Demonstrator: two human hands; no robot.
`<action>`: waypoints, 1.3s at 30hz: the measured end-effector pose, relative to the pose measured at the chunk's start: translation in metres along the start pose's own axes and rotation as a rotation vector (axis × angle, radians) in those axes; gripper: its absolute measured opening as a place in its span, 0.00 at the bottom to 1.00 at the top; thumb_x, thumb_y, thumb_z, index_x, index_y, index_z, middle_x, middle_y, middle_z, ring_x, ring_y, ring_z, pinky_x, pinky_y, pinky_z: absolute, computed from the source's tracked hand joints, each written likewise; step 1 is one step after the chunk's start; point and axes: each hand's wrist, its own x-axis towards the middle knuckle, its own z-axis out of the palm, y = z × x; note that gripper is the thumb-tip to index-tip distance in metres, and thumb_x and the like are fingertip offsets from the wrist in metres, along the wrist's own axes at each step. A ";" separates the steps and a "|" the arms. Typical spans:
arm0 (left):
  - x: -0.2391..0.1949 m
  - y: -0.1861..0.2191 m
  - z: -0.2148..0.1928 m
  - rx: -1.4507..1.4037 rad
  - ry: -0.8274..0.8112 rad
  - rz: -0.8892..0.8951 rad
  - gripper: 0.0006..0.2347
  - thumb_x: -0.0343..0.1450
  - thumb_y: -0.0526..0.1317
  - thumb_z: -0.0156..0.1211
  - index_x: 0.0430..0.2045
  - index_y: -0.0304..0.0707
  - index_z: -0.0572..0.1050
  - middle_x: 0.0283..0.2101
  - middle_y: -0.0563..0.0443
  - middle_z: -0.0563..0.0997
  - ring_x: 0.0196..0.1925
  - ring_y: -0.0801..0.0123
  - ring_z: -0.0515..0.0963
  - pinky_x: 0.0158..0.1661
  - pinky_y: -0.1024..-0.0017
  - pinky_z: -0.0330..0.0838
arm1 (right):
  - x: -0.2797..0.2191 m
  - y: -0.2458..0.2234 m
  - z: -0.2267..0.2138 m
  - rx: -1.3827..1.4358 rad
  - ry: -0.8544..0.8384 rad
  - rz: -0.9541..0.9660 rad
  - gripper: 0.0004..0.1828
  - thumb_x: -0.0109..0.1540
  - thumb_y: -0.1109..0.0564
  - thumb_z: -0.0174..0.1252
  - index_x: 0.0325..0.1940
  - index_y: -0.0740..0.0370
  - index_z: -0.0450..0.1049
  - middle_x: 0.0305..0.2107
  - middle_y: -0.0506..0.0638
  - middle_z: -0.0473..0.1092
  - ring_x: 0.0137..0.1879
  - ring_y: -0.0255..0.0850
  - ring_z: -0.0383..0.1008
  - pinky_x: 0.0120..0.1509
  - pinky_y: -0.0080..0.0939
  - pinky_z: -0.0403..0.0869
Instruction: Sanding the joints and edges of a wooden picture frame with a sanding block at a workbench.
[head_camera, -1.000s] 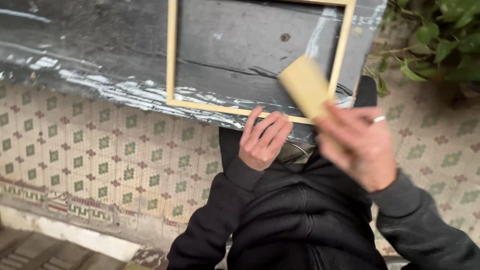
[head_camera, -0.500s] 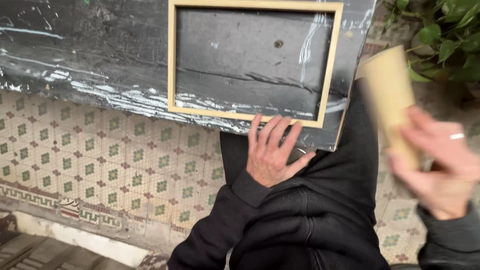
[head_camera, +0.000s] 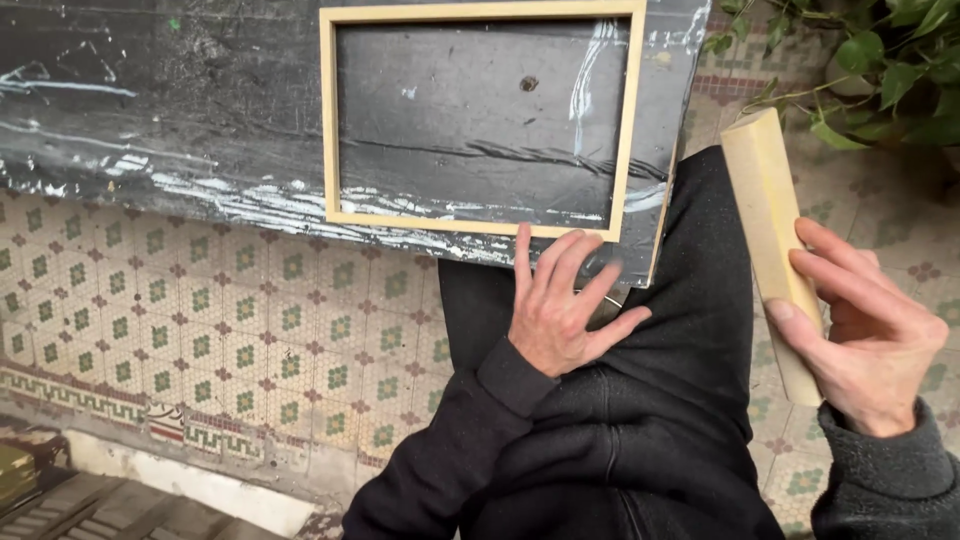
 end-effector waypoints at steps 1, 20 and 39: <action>-0.005 -0.001 -0.001 -0.042 0.027 0.003 0.25 0.68 0.56 0.69 0.55 0.45 0.70 0.58 0.46 0.72 0.67 0.57 0.70 0.76 0.35 0.46 | -0.001 0.001 -0.001 0.041 -0.007 0.003 0.24 0.60 0.68 0.64 0.60 0.70 0.72 0.65 0.66 0.68 0.71 0.50 0.70 0.74 0.50 0.75; -0.014 -0.052 -0.036 0.036 -0.159 -0.143 0.20 0.67 0.31 0.60 0.56 0.35 0.73 0.48 0.46 0.75 0.47 0.61 0.74 0.48 0.63 0.69 | -0.008 0.025 -0.018 0.616 0.005 0.250 0.30 0.68 0.58 0.63 0.74 0.70 0.68 0.59 0.64 0.71 0.56 0.50 0.78 0.65 0.52 0.78; -0.028 -0.061 0.014 0.206 0.133 0.127 0.20 0.75 0.34 0.61 0.64 0.49 0.74 0.68 0.54 0.68 0.71 0.63 0.66 0.71 0.54 0.58 | 0.038 -0.010 0.076 -0.687 -0.192 -0.389 0.24 0.58 0.59 0.73 0.60 0.61 0.81 0.60 0.53 0.75 0.59 0.47 0.73 0.64 0.44 0.75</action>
